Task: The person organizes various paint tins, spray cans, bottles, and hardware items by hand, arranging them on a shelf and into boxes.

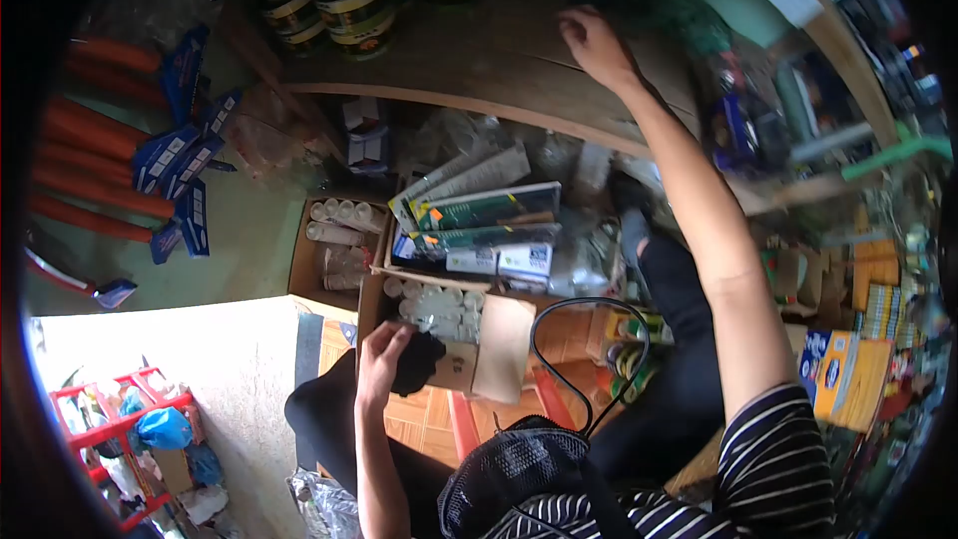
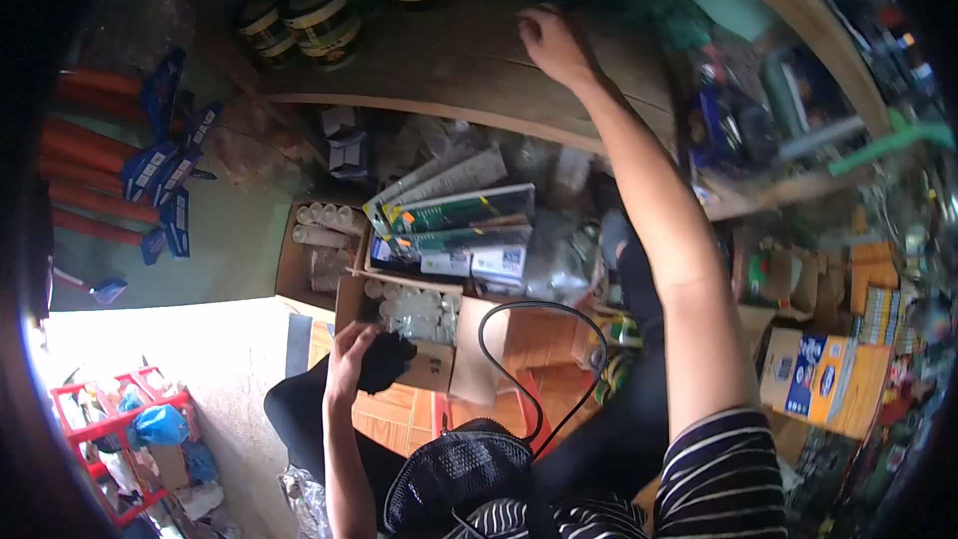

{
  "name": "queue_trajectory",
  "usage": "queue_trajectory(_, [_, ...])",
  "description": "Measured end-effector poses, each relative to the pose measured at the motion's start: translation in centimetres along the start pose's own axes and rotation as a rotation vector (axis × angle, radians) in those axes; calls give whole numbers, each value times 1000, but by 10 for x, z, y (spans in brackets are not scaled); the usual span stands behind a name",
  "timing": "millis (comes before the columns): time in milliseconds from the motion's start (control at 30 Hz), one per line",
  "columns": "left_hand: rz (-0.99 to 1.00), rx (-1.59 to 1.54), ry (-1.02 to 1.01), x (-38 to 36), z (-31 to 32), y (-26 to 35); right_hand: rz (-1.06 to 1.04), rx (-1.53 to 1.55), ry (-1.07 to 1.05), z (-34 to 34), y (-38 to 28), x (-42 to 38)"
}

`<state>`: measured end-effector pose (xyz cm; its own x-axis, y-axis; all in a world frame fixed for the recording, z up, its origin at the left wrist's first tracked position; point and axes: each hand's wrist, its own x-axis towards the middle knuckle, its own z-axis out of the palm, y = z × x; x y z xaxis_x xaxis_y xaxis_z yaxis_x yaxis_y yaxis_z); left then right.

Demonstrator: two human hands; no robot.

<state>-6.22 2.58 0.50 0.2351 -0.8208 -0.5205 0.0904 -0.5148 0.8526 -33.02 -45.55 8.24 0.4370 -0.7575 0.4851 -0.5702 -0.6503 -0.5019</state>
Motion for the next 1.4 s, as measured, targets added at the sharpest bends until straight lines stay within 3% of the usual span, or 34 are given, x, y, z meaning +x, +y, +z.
queue_trajectory(33, [-17,6,4,-5,3,1,-24,107,-91,-31,-33,-19])
queue_trajectory(133, [95,152,25,-9,4,-37,187,204,-173,-134,-118,-111])
queue_trajectory(167, [124,210,63,-15,8,-43,322,222,-92,-168,-140,-147])
queue_trajectory(200, [114,259,53,-19,9,-52,249,232,108,-196,-146,-185])
queue_trajectory(233, [98,317,42,-25,6,-62,347,380,313,-223,-149,-227])
queue_trajectory(267, [110,363,36,-31,5,-72,376,298,529,-250,-156,-273])
queue_trajectory(300, [113,306,-4,-45,9,-70,546,397,725,-273,-168,-322])
queue_trajectory(367, [117,188,-75,-73,17,-61,692,437,1090,-287,-175,-428])
queue_trajectory(500, [99,168,-139,-113,34,-51,1137,156,781,-227,-135,-699])
queue_trajectory(567, [88,186,-135,-103,36,-79,1329,158,656,-186,-156,-770])
queue_trajectory(600, [72,186,-152,-103,36,-91,1566,287,609,-176,-186,-762])
queue_trajectory(767, [206,268,-107,-93,42,-157,1208,-79,705,-94,-143,-778])
queue_trajectory(800, [173,542,-183,-123,66,-114,1150,-199,699,-88,-128,-772])
queue_trajectory(833, [61,523,-199,-135,82,-94,1199,-182,641,-97,-123,-756])
queue_trajectory(1067, [-17,537,-144,-99,55,-135,1194,-310,327,-96,-103,-694])
queue_trajectory(1233, [45,602,-98,-102,57,-132,997,-350,378,-76,-76,-711])
queue_trajectory(1267, [39,598,-42,-86,41,-167,980,-335,361,-74,-74,-717])
queue_trajectory(1400, [141,511,-5,-109,62,-134,965,-170,401,-98,-95,-731])
